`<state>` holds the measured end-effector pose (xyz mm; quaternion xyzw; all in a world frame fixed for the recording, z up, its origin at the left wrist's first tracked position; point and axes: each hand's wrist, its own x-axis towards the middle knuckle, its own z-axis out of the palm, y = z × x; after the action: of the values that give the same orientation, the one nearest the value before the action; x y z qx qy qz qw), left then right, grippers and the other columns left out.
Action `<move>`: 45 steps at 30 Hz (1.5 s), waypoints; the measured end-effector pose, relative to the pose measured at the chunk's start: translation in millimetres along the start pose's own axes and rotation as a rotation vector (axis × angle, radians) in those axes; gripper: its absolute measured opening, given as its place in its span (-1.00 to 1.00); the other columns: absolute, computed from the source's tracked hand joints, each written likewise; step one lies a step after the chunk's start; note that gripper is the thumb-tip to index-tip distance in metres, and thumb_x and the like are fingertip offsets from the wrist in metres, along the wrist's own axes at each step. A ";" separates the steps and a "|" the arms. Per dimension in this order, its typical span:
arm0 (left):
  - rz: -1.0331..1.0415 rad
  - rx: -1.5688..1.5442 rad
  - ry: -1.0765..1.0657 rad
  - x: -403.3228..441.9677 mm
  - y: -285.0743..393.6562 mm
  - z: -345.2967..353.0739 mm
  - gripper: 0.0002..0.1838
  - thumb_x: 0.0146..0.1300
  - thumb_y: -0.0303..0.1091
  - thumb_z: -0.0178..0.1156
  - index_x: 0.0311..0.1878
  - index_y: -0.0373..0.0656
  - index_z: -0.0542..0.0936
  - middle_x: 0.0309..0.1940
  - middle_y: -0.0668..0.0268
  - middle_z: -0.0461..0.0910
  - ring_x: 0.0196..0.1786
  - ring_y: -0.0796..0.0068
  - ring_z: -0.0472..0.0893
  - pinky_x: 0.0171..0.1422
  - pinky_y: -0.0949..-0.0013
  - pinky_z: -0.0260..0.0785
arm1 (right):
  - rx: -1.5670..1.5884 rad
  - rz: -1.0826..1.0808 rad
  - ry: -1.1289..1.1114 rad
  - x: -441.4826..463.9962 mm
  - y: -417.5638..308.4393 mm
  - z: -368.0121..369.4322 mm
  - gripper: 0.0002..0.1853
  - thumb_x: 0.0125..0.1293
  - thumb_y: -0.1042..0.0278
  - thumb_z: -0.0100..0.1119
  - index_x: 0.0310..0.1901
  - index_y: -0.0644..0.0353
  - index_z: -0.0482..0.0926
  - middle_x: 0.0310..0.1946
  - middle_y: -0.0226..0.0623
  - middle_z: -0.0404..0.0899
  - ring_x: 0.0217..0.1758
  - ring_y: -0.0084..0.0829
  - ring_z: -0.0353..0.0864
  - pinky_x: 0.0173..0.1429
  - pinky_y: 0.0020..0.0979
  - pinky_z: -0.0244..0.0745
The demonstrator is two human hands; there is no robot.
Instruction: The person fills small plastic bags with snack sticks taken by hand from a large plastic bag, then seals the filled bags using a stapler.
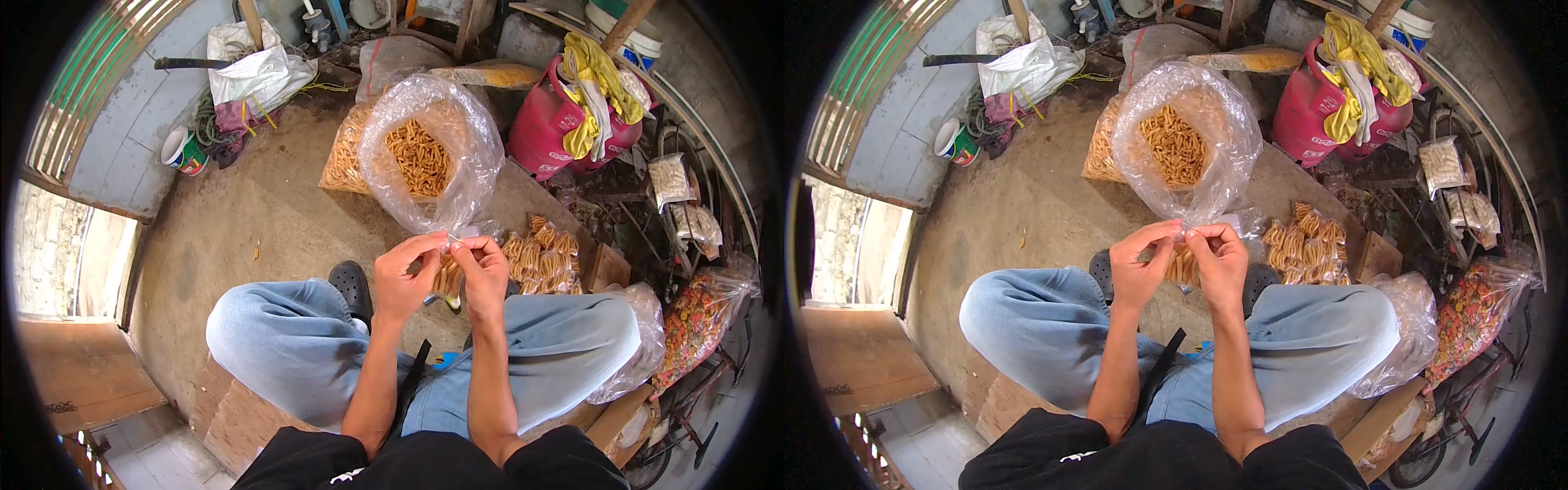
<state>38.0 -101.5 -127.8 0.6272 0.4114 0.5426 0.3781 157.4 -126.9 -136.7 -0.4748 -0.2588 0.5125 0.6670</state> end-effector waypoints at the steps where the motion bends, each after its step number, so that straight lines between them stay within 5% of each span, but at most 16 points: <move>1: 0.000 -0.001 -0.001 -0.3 2.4 0.5 -0.85 0.18 -0.64 0.21 -0.17 -0.31 0.64 -0.22 0.23 0.69 -0.25 0.63 0.64 -0.16 0.55 0.50 | -0.001 0.007 -0.011 -0.3 -1.6 0.8 -0.91 0.24 0.54 0.23 -0.26 0.26 0.52 -0.32 -0.38 0.60 -0.27 -0.64 0.55 -0.13 -0.59 0.44; 3: -0.184 -0.139 0.018 -1.9 6.3 1.2 -0.87 0.20 -0.61 0.23 -0.18 -0.31 0.64 -0.28 0.26 0.69 -0.29 0.62 0.63 -0.17 0.55 0.49 | -0.003 0.015 -0.022 -0.5 -3.2 0.1 -0.91 0.24 0.54 0.24 -0.26 0.25 0.51 -0.32 -0.39 0.60 -0.27 -0.64 0.55 -0.14 -0.60 0.44; 13: -0.175 -0.100 0.002 -1.3 1.3 -1.6 -0.89 0.19 -0.58 0.26 -0.21 -0.31 0.64 -0.31 0.28 0.68 -0.30 0.62 0.63 -0.19 0.56 0.49 | -0.064 0.107 -0.021 -1.1 -4.4 0.7 -0.81 0.23 0.49 0.29 -0.14 0.38 0.64 -0.31 -0.32 0.66 -0.27 -0.62 0.59 -0.14 -0.60 0.47; 22: 0.127 0.062 -0.036 1.0 4.0 2.1 -0.80 0.06 -0.65 0.29 -0.22 -0.22 0.67 -0.26 0.27 0.62 -0.23 0.50 0.62 -0.15 0.49 0.47 | -0.031 0.004 0.124 0.2 1.6 -1.9 -0.82 0.21 0.53 0.29 -0.16 0.38 0.65 -0.31 -0.31 0.67 -0.28 -0.62 0.59 -0.15 -0.60 0.48; 28: -0.157 -0.250 -0.059 -3.5 -5.6 5.8 -0.85 0.12 -0.51 0.33 -0.21 -0.24 0.66 -0.28 0.31 0.60 -0.27 0.59 0.60 -0.12 0.54 0.44 | -0.018 -0.002 0.106 -0.4 0.9 -3.0 -0.83 0.20 0.54 0.29 -0.17 0.38 0.65 -0.31 -0.30 0.67 -0.29 -0.61 0.59 -0.16 -0.59 0.49; 30: -0.391 -0.477 -0.061 -3.6 -1.8 6.5 -0.83 0.19 -0.45 0.31 -0.16 -0.26 0.60 -0.30 0.39 0.59 -0.26 0.69 0.56 -0.17 0.57 0.42 | -0.025 0.003 0.103 -0.3 -0.1 -2.5 -0.84 0.20 0.54 0.29 -0.18 0.38 0.66 -0.31 -0.30 0.67 -0.29 -0.60 0.60 -0.16 -0.59 0.49; 33: -0.554 -0.450 -0.188 -4.0 -5.8 4.4 -0.83 0.25 -0.42 0.27 -0.15 -0.25 0.55 -0.34 0.45 0.57 -0.26 0.74 0.53 -0.20 0.60 0.38 | -0.021 0.031 0.105 -0.6 -2.4 -2.1 -0.83 0.20 0.54 0.29 -0.18 0.38 0.66 -0.31 -0.29 0.67 -0.29 -0.59 0.60 -0.16 -0.59 0.49; 45: -0.553 -0.458 -0.195 -9.0 -10.3 13.6 -0.83 0.29 -0.41 0.21 -0.11 -0.27 0.60 -0.37 0.43 0.61 -0.34 0.78 0.52 -0.30 0.64 0.35 | 0.119 0.220 0.118 3.7 -0.6 -13.0 -0.80 0.18 0.53 0.29 -0.15 0.36 0.66 -0.24 -0.27 0.66 -0.18 -0.54 0.59 -0.01 -0.55 0.43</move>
<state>49.8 -106.4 -142.4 0.4403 0.3955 0.4355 0.6783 169.7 -128.3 -142.1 -0.4891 -0.1346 0.5682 0.6480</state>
